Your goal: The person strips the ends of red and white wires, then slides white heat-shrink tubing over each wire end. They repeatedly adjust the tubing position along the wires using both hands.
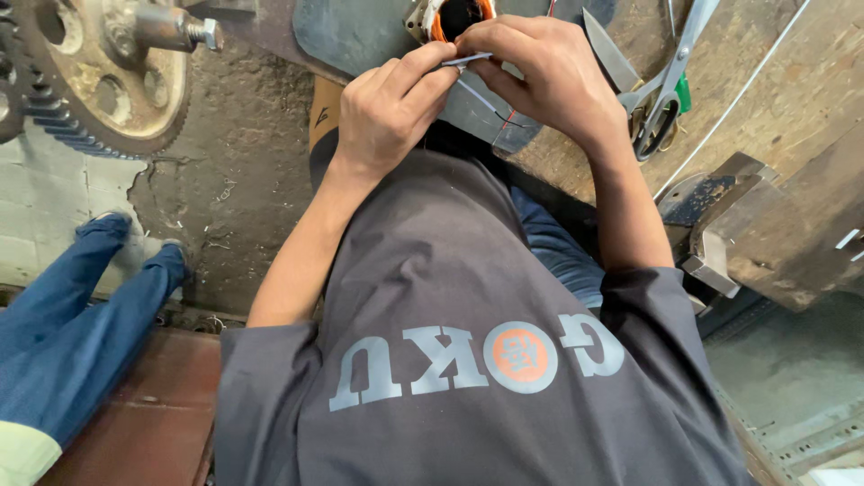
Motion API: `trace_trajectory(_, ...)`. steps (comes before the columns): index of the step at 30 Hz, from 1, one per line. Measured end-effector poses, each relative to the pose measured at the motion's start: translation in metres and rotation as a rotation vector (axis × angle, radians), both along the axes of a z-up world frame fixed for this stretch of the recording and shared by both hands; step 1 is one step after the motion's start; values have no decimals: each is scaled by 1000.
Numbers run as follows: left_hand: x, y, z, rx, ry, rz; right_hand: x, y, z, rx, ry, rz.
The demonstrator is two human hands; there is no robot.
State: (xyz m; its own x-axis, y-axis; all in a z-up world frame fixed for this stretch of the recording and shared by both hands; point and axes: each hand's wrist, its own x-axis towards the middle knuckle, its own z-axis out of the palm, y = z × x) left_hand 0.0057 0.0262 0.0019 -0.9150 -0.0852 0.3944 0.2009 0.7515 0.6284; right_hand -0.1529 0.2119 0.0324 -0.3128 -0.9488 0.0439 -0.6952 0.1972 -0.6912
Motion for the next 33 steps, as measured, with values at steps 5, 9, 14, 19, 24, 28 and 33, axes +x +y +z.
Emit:
trace_trajectory(5,1,1,-1,12,-4,-3,1,5,-13,-68,-123,-54)
trace_trajectory(9,-3,3,-4,46,20,4,-5,7,-18,-124,-170,1)
trace_trajectory(14,-3,8,-7,-20,15,23,-14,7,-12,-115,-133,75)
trace_trajectory(19,-5,19,-16,-69,32,96,-12,4,-13,-147,27,83)
trace_trajectory(24,8,22,-20,0,-23,153,-14,7,-18,-113,-13,88)
trace_trajectory(28,12,19,-22,530,-162,125,-17,10,-15,-139,41,116)
trace_trajectory(33,1,11,-28,449,-189,81,-18,11,-11,-114,-2,109)
